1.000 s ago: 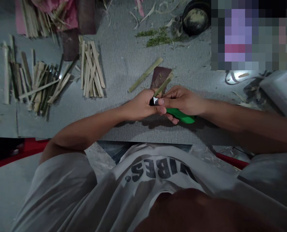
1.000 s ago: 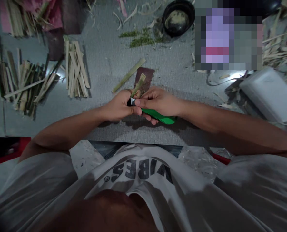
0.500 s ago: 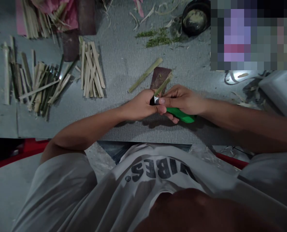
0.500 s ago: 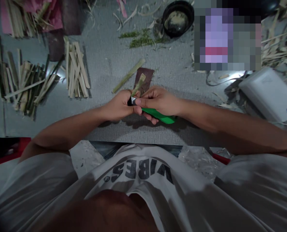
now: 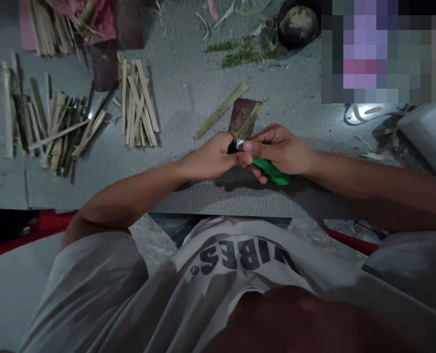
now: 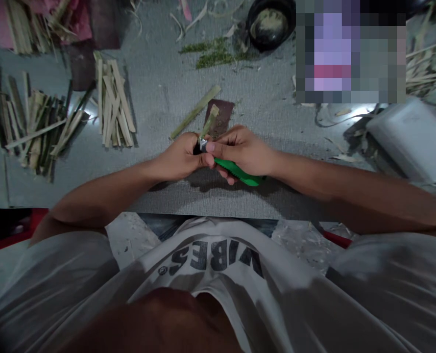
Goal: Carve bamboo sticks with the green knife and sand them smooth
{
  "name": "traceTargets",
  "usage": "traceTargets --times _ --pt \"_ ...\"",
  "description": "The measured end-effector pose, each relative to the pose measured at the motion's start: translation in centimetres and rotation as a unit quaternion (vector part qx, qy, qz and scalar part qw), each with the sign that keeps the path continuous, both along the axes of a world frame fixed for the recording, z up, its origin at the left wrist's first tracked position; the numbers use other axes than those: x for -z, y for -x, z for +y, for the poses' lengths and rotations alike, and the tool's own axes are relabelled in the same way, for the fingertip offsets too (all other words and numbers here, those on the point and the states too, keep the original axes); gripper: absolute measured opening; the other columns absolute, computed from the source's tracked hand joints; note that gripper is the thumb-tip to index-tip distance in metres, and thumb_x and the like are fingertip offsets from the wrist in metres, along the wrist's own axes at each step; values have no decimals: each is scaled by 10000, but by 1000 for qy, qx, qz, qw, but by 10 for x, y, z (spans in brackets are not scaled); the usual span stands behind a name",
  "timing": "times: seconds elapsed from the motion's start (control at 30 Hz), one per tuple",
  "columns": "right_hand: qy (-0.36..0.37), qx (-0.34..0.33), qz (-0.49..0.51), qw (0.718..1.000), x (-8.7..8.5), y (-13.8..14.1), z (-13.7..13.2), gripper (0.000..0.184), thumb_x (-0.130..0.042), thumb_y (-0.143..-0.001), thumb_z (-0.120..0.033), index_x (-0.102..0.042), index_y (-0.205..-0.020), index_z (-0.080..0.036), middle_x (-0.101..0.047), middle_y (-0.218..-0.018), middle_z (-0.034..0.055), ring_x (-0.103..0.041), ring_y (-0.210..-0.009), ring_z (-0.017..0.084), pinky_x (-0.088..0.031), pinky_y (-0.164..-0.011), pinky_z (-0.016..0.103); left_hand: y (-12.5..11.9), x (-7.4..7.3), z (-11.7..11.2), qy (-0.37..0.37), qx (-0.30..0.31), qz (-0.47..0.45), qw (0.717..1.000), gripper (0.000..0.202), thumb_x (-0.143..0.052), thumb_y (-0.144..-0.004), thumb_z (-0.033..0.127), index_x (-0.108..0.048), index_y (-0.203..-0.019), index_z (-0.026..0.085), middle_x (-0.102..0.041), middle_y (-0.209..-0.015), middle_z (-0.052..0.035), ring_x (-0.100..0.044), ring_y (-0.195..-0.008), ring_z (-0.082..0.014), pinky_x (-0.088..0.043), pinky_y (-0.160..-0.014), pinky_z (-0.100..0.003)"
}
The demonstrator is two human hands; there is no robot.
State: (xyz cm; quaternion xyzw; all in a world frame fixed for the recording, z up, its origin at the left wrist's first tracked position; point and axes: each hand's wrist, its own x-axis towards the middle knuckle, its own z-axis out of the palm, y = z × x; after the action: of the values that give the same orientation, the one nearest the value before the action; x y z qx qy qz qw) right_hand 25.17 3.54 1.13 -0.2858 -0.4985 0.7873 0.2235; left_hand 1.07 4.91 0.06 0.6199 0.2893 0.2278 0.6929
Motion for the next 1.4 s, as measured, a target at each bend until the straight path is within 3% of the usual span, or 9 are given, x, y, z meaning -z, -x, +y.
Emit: traceTargets --times 0.1,0.23,0.33,0.53,0.7,0.83,0.97,1.17,1.4 --pt "-5 12 -7 1000 -4 2 -1 675 -971 -1169 -808 -799 -931 -199 -723 -688 1 -687 -506 143 -598 -470 215 0 0 1 15 1 -3 1000 847 -1039 -893 997 -717 -820 218 -721 -805 -26 -743 -798 -185 -591 -748 -322" --pt "24 -43 -28 998 -7 1 2 691 -1027 -1108 -822 -783 -879 -217 -715 -657 -16 -679 -475 141 -598 -447 209 -1 2 5 15 -5 15 1000 838 -1250 -747 726 -557 -741 255 -554 -709 46 -637 -733 -154 -498 -667 -302" --pt "26 -51 -26 998 -5 0 3 726 -1045 -1068 -861 -774 -856 -222 -695 -635 -22 -665 -442 138 -589 -435 213 -2 2 6 16 3 13 1000 839 -1246 -771 665 -511 -717 264 -474 -677 74 -609 -718 -149 -482 -663 -298" --pt "2 -31 -13 999 0 2 0 694 -1002 -1132 -830 -812 -904 -203 -722 -687 2 -708 -503 154 -631 -446 229 1 -4 5 20 21 12 1000 734 -1193 -862 689 -638 -744 223 -598 -696 50 -549 -683 -116 -428 -653 -293" --pt "-2 29 -4 1000 -6 8 -7 726 -1037 -1075 -870 -794 -850 -225 -704 -646 -3 -687 -485 151 -620 -442 226 5 -5 6 31 33 24 999 609 -1176 -911 653 -788 -833 190 -700 -762 3 -666 -725 -153 -486 -669 -305" --pt "5 37 -7 999 -10 9 -8 724 -1069 -1066 -831 -800 -823 -203 -700 -613 -2 -674 -444 146 -577 -409 210 4 -5 6 39 27 21 999 628 -1186 -906 679 -786 -826 201 -729 -766 -7 -743 -745 -185 -569 -700 -319" --pt "-27 58 2 998 -3 6 -5 715 -1041 -1100 -821 -827 -853 -185 -724 -628 5 -694 -437 147 -584 -412 208 3 -6 5 40 19 8 999 652 -1165 -939 686 -755 -821 193 -765 -802 -29 -723 -750 -162 -489 -663 -296" --pt "-6 -25 -32 999 0 -3 3 693 -1016 -1138 -795 -816 -905 -174 -736 -682 21 -735 -490 169 -643 -455 231 2 -7 7 21 12 40 999 645 -1224 -870 469 -646 -746 212 -585 -695 68 -584 -701 -109 -442 -668 -268" --pt "10 -3 -25 1000 -5 1 2 681 -1082 -1063 -793 -819 -862 -198 -721 -649 4 -708 -463 170 -624 -415 237 0 -8 4 22 17 43 999 669 -1181 -916 597 -662 -738 213 -707 -724 15 -753 -810 -168 -576 -759 -278"
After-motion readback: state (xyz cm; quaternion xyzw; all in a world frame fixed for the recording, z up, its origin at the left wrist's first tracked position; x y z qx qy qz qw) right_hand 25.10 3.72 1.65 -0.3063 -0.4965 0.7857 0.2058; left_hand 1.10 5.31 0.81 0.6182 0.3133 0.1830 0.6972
